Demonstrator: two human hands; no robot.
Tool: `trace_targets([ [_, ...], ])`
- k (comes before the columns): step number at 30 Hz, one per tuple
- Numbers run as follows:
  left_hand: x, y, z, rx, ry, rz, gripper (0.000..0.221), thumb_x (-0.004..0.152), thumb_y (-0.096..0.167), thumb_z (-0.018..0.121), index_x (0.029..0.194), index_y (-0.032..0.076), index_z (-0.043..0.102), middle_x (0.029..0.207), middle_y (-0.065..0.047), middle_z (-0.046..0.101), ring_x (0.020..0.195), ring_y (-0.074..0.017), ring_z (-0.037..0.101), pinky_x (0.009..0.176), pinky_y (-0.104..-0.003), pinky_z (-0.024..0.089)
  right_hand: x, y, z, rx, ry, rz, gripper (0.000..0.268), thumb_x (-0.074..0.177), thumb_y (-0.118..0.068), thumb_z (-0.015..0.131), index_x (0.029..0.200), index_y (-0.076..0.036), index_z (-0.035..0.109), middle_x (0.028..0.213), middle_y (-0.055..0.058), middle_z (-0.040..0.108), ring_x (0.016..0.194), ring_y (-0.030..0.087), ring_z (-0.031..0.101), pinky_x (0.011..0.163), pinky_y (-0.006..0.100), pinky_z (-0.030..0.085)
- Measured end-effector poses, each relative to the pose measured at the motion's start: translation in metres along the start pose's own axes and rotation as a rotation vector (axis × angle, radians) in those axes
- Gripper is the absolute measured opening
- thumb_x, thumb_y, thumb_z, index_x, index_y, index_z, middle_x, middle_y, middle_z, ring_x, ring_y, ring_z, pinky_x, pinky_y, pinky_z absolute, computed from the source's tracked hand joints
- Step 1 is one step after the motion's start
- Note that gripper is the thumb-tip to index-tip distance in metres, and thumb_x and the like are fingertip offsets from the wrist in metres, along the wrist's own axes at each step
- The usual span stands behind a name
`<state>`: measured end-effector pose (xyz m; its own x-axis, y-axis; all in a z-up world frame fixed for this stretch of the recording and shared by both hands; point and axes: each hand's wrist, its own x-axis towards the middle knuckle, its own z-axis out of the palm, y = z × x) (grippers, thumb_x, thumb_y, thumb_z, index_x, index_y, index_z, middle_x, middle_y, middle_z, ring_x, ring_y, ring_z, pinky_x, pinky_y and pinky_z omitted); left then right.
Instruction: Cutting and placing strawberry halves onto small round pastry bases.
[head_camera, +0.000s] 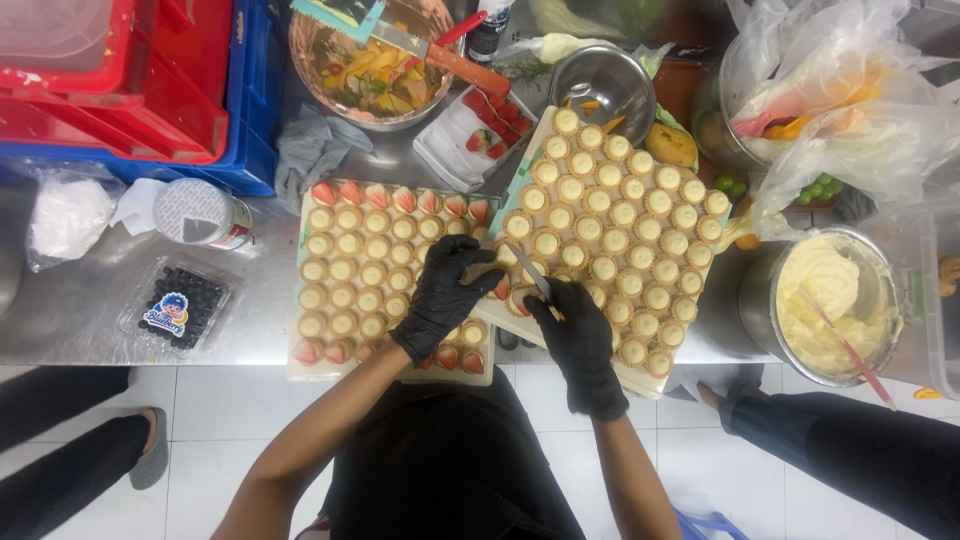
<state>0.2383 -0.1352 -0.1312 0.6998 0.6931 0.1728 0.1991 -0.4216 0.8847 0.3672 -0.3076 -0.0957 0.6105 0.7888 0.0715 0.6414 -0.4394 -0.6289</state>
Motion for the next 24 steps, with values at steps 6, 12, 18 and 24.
trace_targets([
  [6,0.096,-0.081,0.009,-0.097,0.146,0.006,0.023,0.095,0.018,0.074,0.114,0.005,0.072,0.102,-0.012,0.067,0.092,-0.0243,0.068,0.083,-0.038,0.055,-0.057,-0.032,-0.027,0.287,0.068,0.135,0.037,0.093,-0.024,0.07,0.125,-0.006,0.065,0.12,0.01,0.069,0.101,0.022,0.069,0.08,0.035,0.056],
  [12,0.223,-0.226,0.096,0.31,0.003,-0.006,0.036,0.094,0.026,0.067,0.123,0.005,0.066,0.111,-0.021,0.068,0.104,-0.0401,0.063,0.09,-0.051,0.05,-0.111,-0.05,-0.038,1.207,-0.328,0.654,0.059,0.1,-0.023,0.047,0.156,-0.007,0.047,0.14,0.022,0.059,0.117,0.034,0.058,0.095,0.042,0.046],
  [18,0.24,-0.241,0.119,0.426,0.014,-0.309,0.025,0.093,0.031,0.07,0.112,0.016,0.072,0.117,-0.018,0.07,0.11,-0.0375,0.065,0.096,-0.048,0.052,-0.107,-0.112,-0.066,1.468,-0.378,0.638,0.062,0.103,-0.029,0.03,0.158,0.0,0.036,0.16,0.014,0.042,0.147,0.023,0.039,0.118,0.037,0.029],
  [24,0.202,-0.167,0.064,-1.146,-0.022,-0.446,0.04,0.09,0.01,0.074,0.127,0.002,0.062,0.115,-0.007,0.071,0.104,-0.0185,0.069,0.093,-0.032,0.059,-0.134,-0.018,-0.019,1.319,-0.29,0.749,0.057,0.103,-0.02,0.039,0.158,-0.003,0.043,0.101,0.009,0.065,0.086,0.015,0.058,0.078,0.029,0.048],
])
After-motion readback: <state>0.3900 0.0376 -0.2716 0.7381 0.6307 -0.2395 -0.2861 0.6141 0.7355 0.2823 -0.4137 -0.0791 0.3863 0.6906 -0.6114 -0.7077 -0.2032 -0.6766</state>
